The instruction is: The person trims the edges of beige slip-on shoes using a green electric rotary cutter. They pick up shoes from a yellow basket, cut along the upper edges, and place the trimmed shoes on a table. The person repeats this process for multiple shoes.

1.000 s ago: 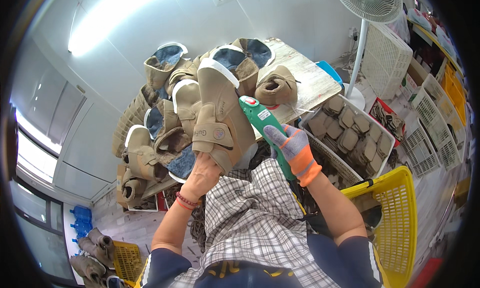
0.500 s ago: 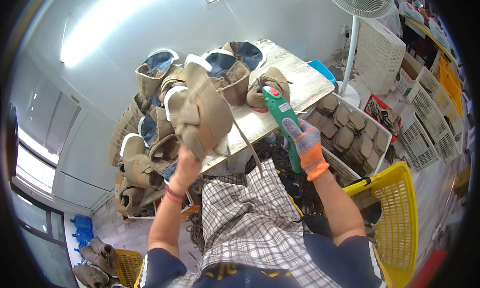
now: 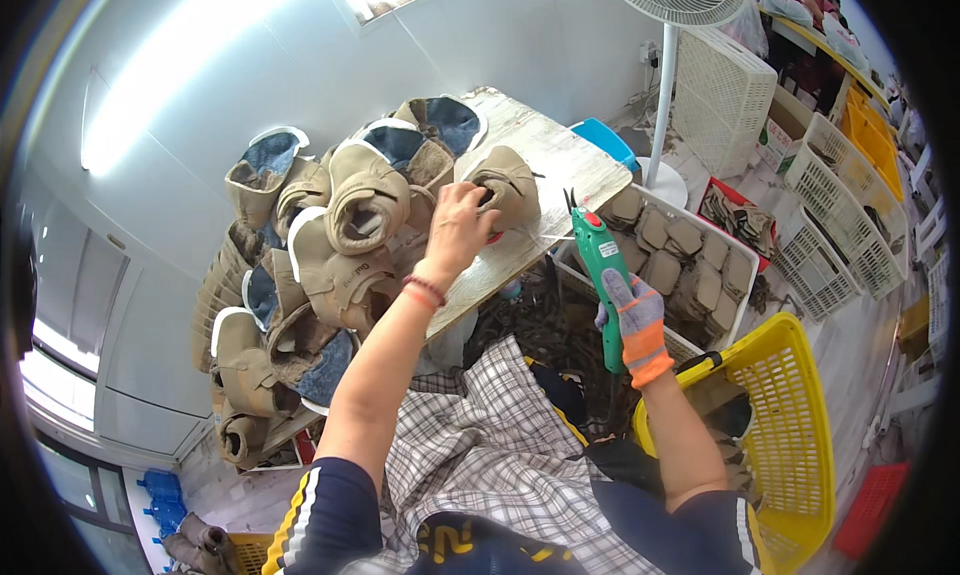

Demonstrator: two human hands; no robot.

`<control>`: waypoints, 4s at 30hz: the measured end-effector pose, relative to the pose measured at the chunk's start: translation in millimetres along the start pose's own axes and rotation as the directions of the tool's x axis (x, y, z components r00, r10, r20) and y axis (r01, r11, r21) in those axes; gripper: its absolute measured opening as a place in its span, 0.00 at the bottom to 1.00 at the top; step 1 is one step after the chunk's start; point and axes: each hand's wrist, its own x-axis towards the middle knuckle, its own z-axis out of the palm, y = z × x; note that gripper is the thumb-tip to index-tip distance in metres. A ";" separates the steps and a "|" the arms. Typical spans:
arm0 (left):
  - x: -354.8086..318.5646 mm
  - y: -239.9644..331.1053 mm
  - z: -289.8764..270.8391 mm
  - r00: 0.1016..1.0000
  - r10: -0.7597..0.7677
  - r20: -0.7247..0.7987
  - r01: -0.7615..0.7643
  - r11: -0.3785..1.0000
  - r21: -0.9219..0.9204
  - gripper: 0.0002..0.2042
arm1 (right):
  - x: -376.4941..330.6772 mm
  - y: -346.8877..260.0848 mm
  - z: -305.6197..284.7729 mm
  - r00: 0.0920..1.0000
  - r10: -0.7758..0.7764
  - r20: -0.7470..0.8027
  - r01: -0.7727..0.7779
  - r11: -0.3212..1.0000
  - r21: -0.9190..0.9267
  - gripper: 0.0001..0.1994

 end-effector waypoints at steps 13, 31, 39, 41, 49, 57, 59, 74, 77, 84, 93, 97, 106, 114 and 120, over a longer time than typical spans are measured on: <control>4.7 -30.5 -79.6 0.777 -0.543 0.319 0.248 -0.202 -0.948 0.12 | 4.6 -12.9 -5.9 0.963 -0.270 -0.021 0.255 0.929 -0.269 0.17; -94.2 -47.9 -170.3 0.478 -0.566 0.672 0.046 -0.748 -0.662 0.13 | -23.7 -42.6 -0.5 0.378 -0.676 0.632 0.764 -0.157 -0.625 0.34; -95.8 -46.6 -157.2 0.456 -0.540 0.708 0.049 -0.779 -0.625 0.14 | -28.7 -42.8 4.1 0.367 -0.656 0.660 0.787 -0.159 -0.596 0.33; -98.3 -48.6 -155.6 0.449 -0.507 0.736 0.025 -0.816 -0.577 0.14 | -28.4 -41.6 5.5 0.355 -0.671 0.651 0.802 -0.139 -0.580 0.33; -85.5 -21.1 -146.2 0.346 -0.605 0.717 -0.003 -0.765 -0.644 0.15 | -27.6 -37.4 7.5 0.351 -0.691 0.632 0.816 -0.105 -0.568 0.33; -86.1 6.6 -138.0 0.529 -0.576 0.623 -0.004 -0.736 -0.677 0.17 | -34.1 -35.1 25.8 0.444 -0.695 0.566 0.806 0.034 -0.591 0.31; -85.0 17.1 -138.4 0.540 -0.626 0.562 -0.016 -0.675 -0.737 0.17 | -36.3 -34.2 30.5 0.490 -0.686 0.538 0.797 0.102 -0.595 0.31; -102.6 50.3 -132.1 0.786 -0.572 0.234 0.070 -0.293 -0.953 0.18 | -46.1 -23.8 65.0 0.846 -0.403 0.349 0.513 0.792 -0.331 0.25; -107.1 54.9 -129.8 0.811 -0.550 0.198 0.130 -0.160 -0.978 0.19 | -47.7 -26.3 70.4 0.874 -0.343 0.345 0.449 0.842 -0.301 0.25; -119.7 61.8 -112.1 0.808 -0.578 0.111 0.205 0.100 -0.974 0.11 | -45.3 -29.7 76.7 0.925 -0.248 0.288 0.333 0.896 -0.294 0.23; -132.8 55.3 -112.3 0.970 -0.244 -0.003 0.224 0.895 -0.385 0.06 | -45.8 -46.1 74.7 0.965 -0.019 0.262 0.046 0.994 -0.096 0.21; -139.0 58.9 -112.5 0.991 -0.129 0.039 0.134 0.928 -0.347 0.09 | -38.6 -46.6 72.3 0.961 -0.032 0.276 0.042 0.999 -0.032 0.21; -136.6 72.3 -113.2 0.972 -0.203 0.119 0.235 0.805 -0.546 0.09 | -9.1 -31.7 54.9 0.973 0.048 0.226 -0.067 0.995 0.076 0.20; -125.0 48.2 -94.3 0.899 -0.423 0.116 0.348 0.527 -0.776 0.10 | 85.3 9.9 33.6 0.994 0.106 -0.013 -0.107 0.983 -0.148 0.19; -137.0 70.1 -108.5 0.812 -0.560 0.166 0.420 0.362 -0.833 0.11 | 218.1 51.6 44.6 0.991 0.006 0.131 0.082 0.754 -0.652 0.25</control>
